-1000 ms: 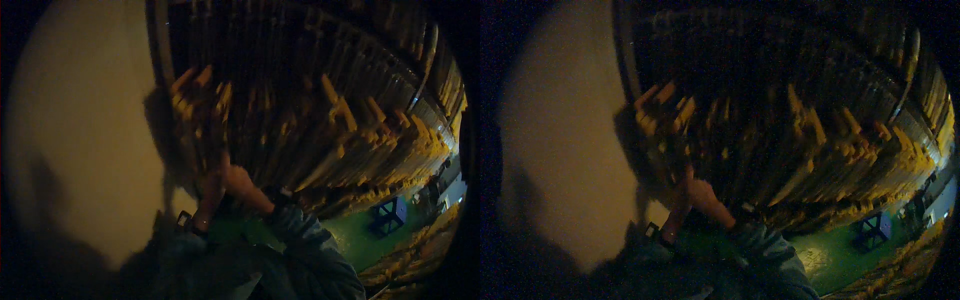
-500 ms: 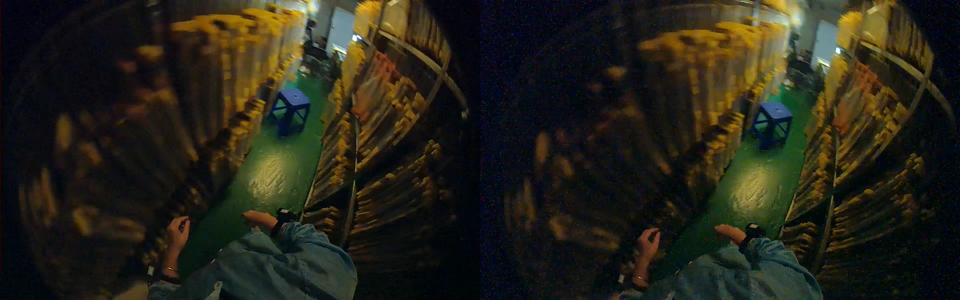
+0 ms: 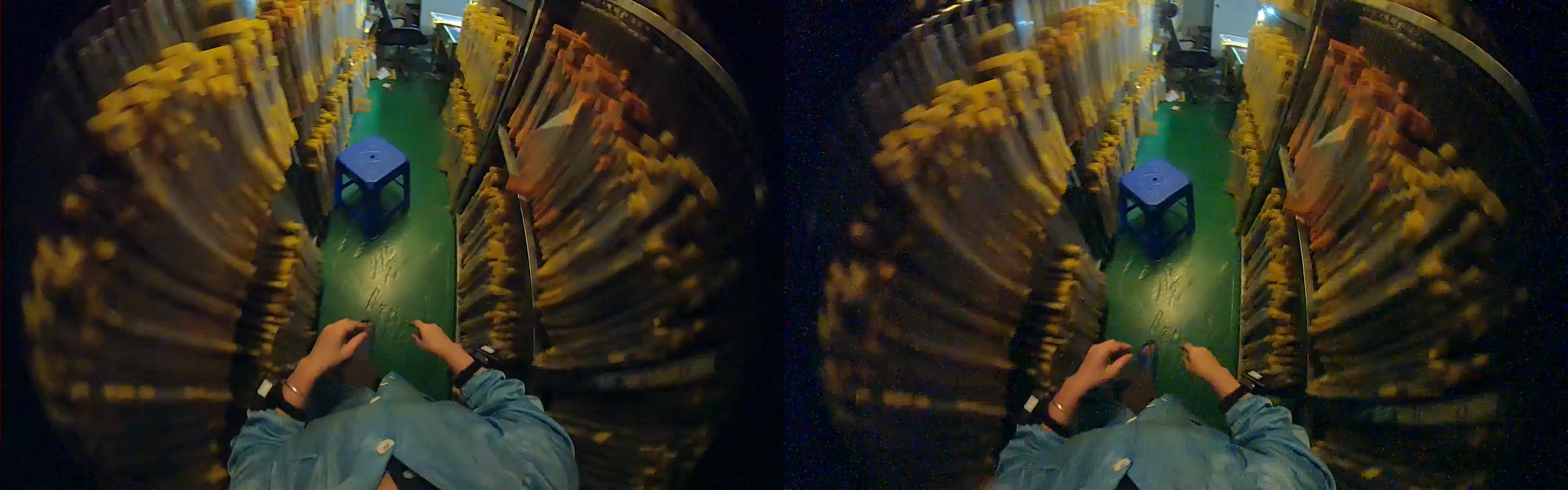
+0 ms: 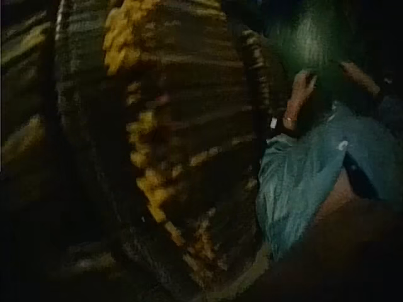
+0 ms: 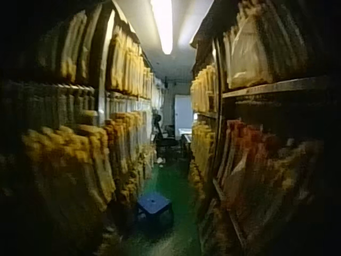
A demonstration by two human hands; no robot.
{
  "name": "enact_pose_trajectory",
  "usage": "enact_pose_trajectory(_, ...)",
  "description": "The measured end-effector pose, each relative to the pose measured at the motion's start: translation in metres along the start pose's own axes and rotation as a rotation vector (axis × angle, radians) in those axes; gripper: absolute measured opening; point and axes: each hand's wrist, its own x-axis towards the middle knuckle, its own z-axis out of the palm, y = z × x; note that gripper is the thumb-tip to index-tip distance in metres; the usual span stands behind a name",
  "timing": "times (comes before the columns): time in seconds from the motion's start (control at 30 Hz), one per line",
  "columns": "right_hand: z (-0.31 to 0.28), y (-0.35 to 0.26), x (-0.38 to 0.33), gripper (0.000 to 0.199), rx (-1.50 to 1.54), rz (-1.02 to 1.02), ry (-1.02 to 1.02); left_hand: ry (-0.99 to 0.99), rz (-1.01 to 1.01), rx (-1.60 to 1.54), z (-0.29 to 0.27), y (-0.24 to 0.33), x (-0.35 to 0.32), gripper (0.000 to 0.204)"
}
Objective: Searching through a rack of hanging framed sheets to find and move specific items.
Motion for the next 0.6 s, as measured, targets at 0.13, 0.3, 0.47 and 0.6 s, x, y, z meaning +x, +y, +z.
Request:
enact_pose_trajectory(0.13,-0.059,0.069,-0.002,0.039,-0.035,0.324,-0.174,-0.149,0.138,-0.092,0.002,-0.025,0.171,0.026)
enact_pose_trajectory(0.3,-0.138,0.108,-0.003,0.053,-0.116,0.650,-0.226,-0.249,0.168,-0.154,0.017,-0.001,0.357,0.028)
enact_pose_trajectory(0.47,-0.215,0.125,0.081,0.048,0.217,0.825,0.126,-0.548,0.310,-0.063,0.034,0.009,0.512,0.030)
enact_pose_trajectory(0.6,-0.242,0.185,0.171,0.045,0.342,0.746,0.175,-0.557,0.344,-0.038,0.062,-0.011,0.633,0.030)
